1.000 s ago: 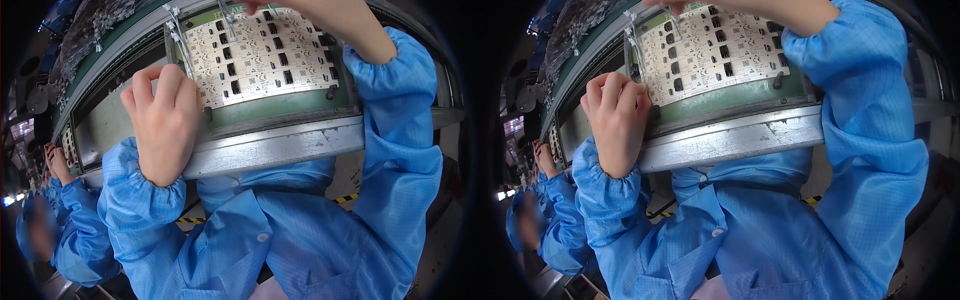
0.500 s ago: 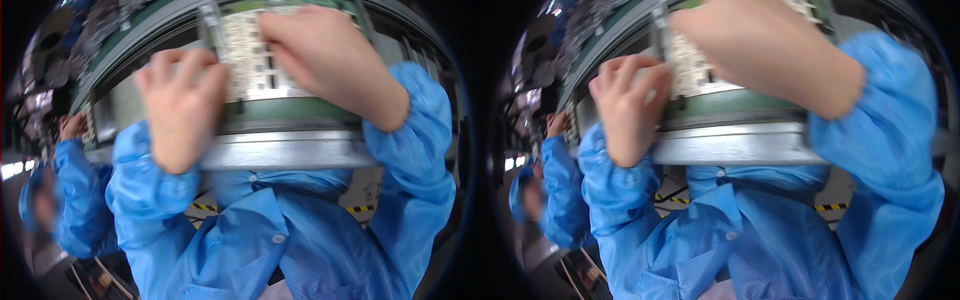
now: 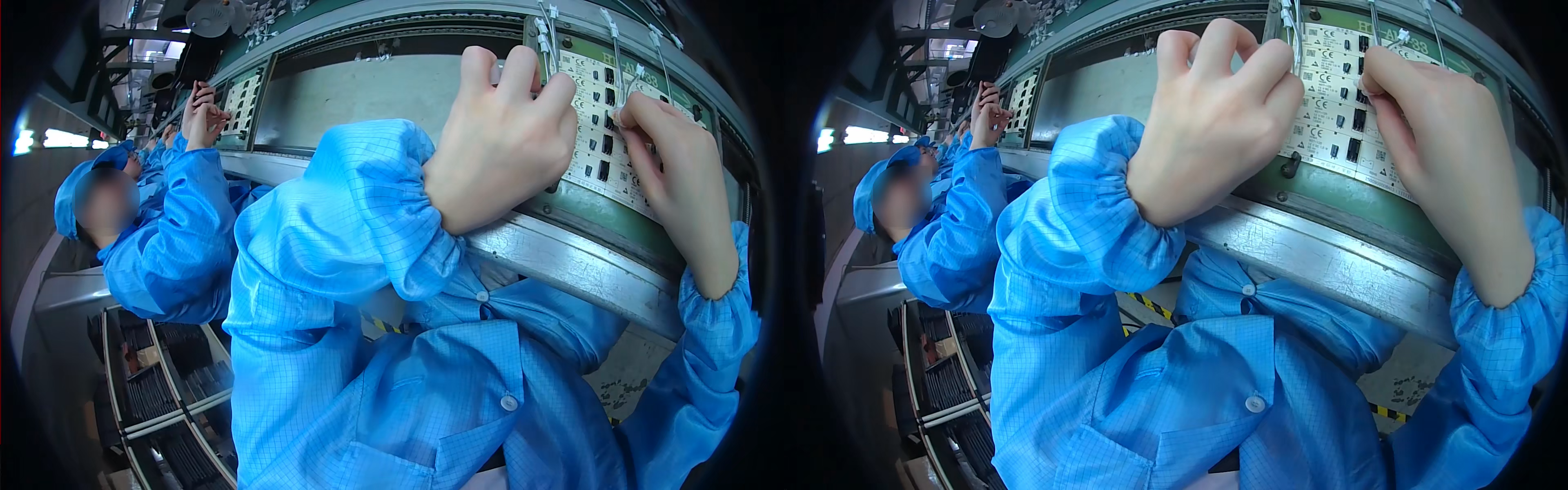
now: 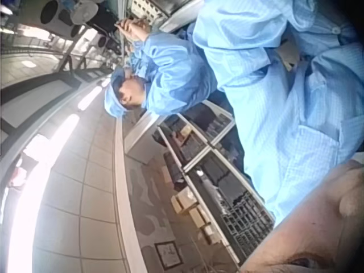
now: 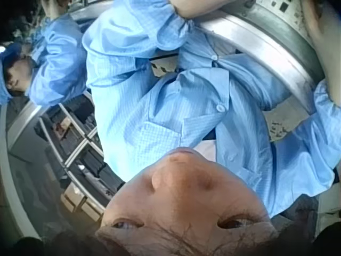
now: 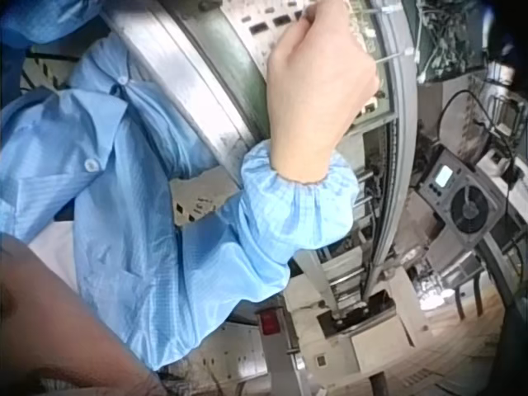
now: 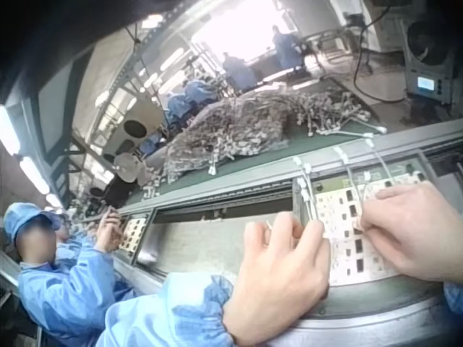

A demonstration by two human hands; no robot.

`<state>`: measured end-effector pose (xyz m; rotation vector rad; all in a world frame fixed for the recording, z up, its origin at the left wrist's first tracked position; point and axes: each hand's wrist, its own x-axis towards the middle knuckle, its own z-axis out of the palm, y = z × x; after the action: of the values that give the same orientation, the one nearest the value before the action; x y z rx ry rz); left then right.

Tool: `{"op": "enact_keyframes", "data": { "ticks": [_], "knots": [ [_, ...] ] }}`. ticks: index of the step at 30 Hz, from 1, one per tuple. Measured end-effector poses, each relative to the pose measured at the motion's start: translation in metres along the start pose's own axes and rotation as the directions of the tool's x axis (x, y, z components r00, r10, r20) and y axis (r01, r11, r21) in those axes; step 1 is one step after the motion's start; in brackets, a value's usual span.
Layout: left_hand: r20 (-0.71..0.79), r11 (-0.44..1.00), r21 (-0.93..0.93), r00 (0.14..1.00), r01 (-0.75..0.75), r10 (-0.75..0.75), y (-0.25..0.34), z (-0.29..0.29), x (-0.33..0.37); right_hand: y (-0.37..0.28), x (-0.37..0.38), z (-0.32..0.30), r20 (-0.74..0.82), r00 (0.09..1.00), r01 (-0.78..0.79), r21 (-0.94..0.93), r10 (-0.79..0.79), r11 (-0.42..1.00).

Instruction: Assemble electronic components onto a panel on an assembly line.

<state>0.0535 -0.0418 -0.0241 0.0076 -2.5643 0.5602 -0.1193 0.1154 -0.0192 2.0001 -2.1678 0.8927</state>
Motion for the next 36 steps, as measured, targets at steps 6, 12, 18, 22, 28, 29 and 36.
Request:
{"op": "enact_keyframes", "data": {
  "ticks": [6,12,18,22,28,29,36],
  "knots": [
    [-0.044,0.988,-0.115,0.994,-0.1,0.095,-0.02,0.001,-0.001,0.01,0.005,0.004,0.018,0.999,0.049,-0.024,-0.049,0.999],
    [0.165,0.955,-0.295,0.985,0.006,0.045,-0.045,-0.005,0.004,-0.002,0.027,0.008,0.045,0.999,-0.012,0.005,0.012,1.0],
    [0.181,0.957,-0.291,0.982,-0.006,0.061,-0.042,-0.006,0.003,-0.011,0.029,0.0,0.129,0.987,-0.091,-0.048,0.097,0.995],
    [0.15,0.942,-0.335,0.987,-0.001,0.055,-0.043,0.003,-0.001,-0.011,0.025,-0.002,0.15,0.981,-0.11,-0.07,0.12,0.991],
    [0.181,0.92,-0.391,0.981,0.004,0.073,-0.047,-0.001,0.002,-0.011,0.026,-0.007,0.155,0.978,-0.134,-0.056,0.141,0.989],
    [0.177,0.918,-0.397,0.982,0.008,0.068,-0.048,0.001,0.001,-0.01,0.026,-0.006,0.14,0.982,-0.119,-0.058,0.126,0.991],
    [0.17,0.907,-0.421,0.983,0.011,0.067,-0.048,-0.003,0.002,-0.01,0.029,-0.003,0.139,0.982,-0.121,-0.056,0.128,0.991]
  ]
}}
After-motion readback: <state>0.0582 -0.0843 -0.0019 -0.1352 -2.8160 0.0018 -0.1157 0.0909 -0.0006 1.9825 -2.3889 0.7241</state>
